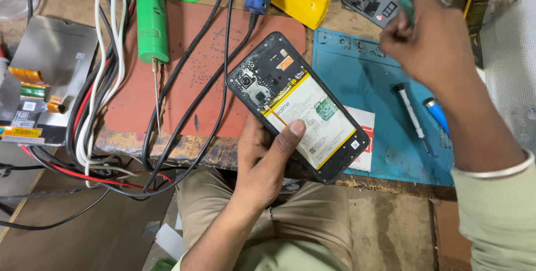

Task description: The person uses a screwdriver to remove screws from the back of a disassembled smartphone, then removes the camera lens and cleans it with a cloth.

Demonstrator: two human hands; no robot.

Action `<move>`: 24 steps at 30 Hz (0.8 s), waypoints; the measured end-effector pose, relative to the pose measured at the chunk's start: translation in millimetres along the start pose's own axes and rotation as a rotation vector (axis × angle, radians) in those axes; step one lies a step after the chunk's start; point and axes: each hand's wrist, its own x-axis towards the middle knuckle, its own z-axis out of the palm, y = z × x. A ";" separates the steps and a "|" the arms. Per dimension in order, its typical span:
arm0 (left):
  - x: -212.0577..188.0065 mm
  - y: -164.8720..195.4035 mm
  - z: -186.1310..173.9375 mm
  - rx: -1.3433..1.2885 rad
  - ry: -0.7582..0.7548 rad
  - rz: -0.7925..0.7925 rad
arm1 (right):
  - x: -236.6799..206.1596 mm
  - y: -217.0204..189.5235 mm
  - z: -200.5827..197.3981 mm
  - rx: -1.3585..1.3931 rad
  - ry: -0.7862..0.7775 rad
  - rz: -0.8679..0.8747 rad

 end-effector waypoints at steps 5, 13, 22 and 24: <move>-1.3 -5.1 -2.0 -0.062 0.030 0.032 | -47.9 -43.6 7.5 -0.131 -0.204 -0.010; -2.6 -4.9 -3.9 -0.064 0.038 0.066 | -64.1 -37.7 -2.2 0.129 -0.106 0.070; -2.4 -1.5 -3.0 -0.045 0.040 0.025 | -87.8 -23.8 -7.6 0.684 0.156 0.180; -2.5 -1.6 -2.6 -0.030 0.038 0.035 | -89.1 -22.8 -0.6 0.847 0.204 0.259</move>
